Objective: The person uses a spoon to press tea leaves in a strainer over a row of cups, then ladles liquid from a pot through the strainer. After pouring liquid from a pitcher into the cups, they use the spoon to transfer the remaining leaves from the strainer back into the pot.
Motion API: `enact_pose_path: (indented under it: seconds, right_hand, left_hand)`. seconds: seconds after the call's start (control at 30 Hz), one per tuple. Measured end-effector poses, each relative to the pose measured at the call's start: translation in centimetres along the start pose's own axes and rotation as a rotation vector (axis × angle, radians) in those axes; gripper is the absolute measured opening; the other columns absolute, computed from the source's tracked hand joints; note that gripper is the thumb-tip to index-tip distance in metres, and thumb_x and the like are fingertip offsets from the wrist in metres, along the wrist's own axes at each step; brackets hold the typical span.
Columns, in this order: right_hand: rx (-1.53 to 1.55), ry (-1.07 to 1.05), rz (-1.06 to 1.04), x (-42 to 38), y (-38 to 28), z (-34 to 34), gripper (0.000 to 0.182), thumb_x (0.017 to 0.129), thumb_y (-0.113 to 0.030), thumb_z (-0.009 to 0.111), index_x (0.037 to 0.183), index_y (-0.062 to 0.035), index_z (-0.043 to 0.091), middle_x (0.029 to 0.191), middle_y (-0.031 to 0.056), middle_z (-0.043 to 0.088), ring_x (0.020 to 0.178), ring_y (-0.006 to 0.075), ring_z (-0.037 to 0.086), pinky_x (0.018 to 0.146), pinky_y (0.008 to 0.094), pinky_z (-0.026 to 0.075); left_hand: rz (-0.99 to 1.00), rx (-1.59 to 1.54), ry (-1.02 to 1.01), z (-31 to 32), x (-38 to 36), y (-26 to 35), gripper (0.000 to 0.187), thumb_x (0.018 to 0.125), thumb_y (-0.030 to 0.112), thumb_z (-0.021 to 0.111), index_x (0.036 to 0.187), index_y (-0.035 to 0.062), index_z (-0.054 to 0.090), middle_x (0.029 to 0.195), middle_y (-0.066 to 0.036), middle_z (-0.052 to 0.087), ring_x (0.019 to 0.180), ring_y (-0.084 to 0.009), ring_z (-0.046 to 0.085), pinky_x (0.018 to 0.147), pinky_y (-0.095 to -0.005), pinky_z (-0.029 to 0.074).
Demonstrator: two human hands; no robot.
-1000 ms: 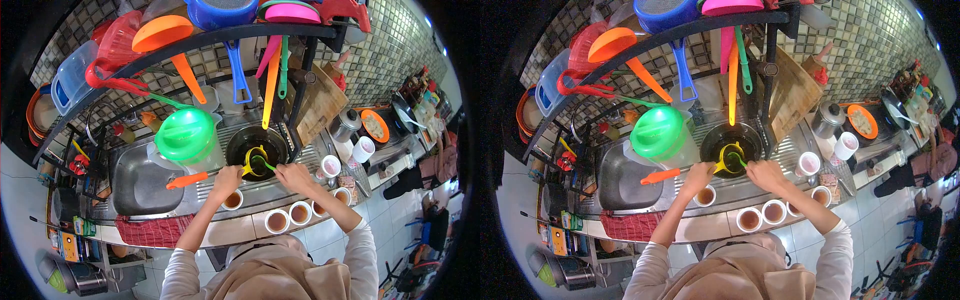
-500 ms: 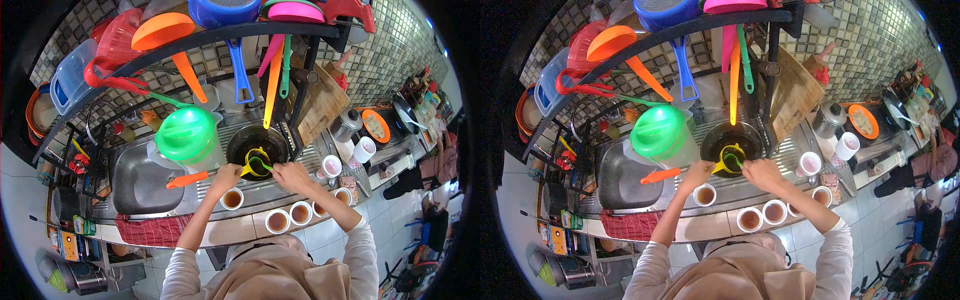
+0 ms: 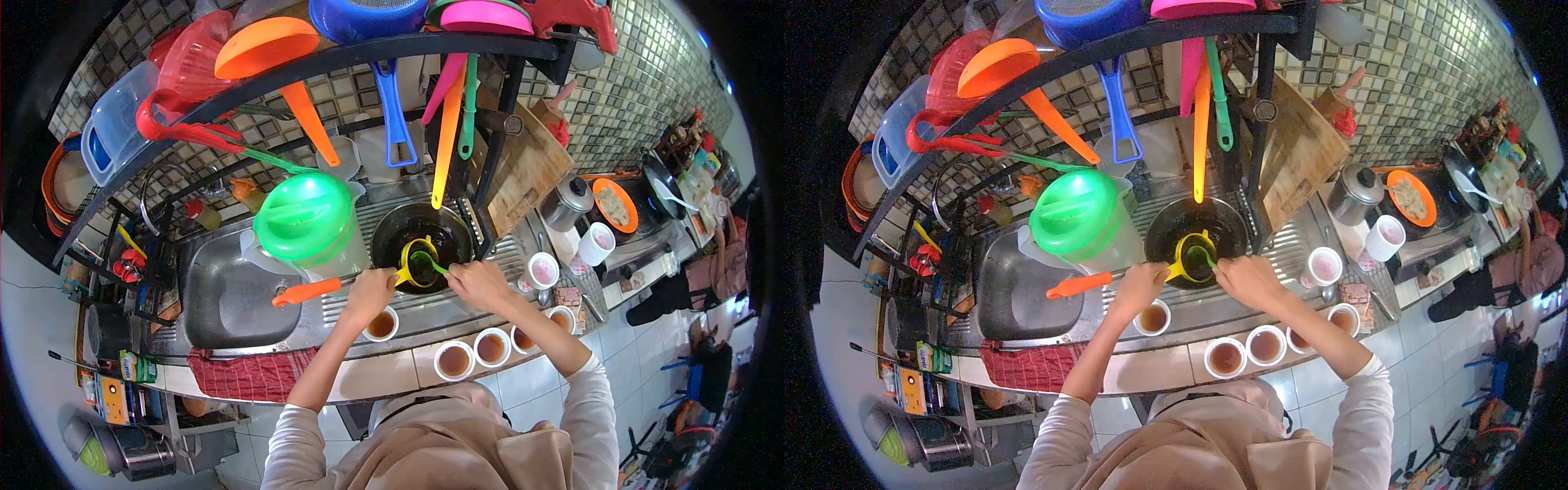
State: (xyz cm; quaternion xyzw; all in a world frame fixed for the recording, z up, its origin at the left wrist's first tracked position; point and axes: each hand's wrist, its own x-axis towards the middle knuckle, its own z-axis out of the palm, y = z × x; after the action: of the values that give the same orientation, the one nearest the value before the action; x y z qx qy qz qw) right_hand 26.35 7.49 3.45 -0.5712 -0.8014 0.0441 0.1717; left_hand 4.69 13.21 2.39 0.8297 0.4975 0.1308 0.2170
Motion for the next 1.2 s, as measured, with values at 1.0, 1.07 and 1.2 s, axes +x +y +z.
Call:
enact_pose_path:
  seconds: [1.0, 1.07, 1.2]
  right_hand:
    - [-0.041, 0.182, 0.079, -2.2, -0.5, -3.2, 0.019, 0.081, -0.02, 0.052, 0.069, -0.0044, 0.052, 0.058, 0.0134, 0.056, 0.049, 0.0297, 0.056, 0.043, 0.0387, 0.044]
    - [-0.051, 0.218, 0.067, -2.1, -0.8, -3.0, 0.019, 0.08, -0.02, 0.052, 0.069, -0.0046, 0.051, 0.058, 0.013, 0.056, 0.049, 0.0292, 0.056, 0.042, 0.0382, 0.044]
    - [-0.16, 0.225, -0.06, -1.8, 0.0, -0.7, 0.018, 0.079, -0.019, 0.054, 0.067, -0.0062, 0.05, 0.056, 0.0102, 0.054, 0.047, 0.0257, 0.056, 0.04, 0.0357, 0.043]
  left_hand:
    - [0.109, -0.118, 0.095, 1.0, -1.0, -1.7, 0.034, 0.083, 0.013, 0.048, 0.116, 0.0081, 0.051, 0.073, -0.019, 0.059, 0.069, -0.0315, 0.06, 0.062, -0.0394, 0.045]
    - [0.075, -0.257, 0.051, 1.2, -1.1, -2.0, 0.033, 0.084, 0.013, 0.046, 0.115, 0.0062, 0.051, 0.069, -0.018, 0.058, 0.065, -0.0294, 0.06, 0.062, -0.0369, 0.045]
    - [0.006, -0.283, 0.017, 1.1, -1.1, -1.6, 0.032, 0.084, 0.013, 0.044, 0.114, 0.0059, 0.052, 0.065, -0.017, 0.056, 0.062, -0.0275, 0.058, 0.061, -0.0358, 0.045]
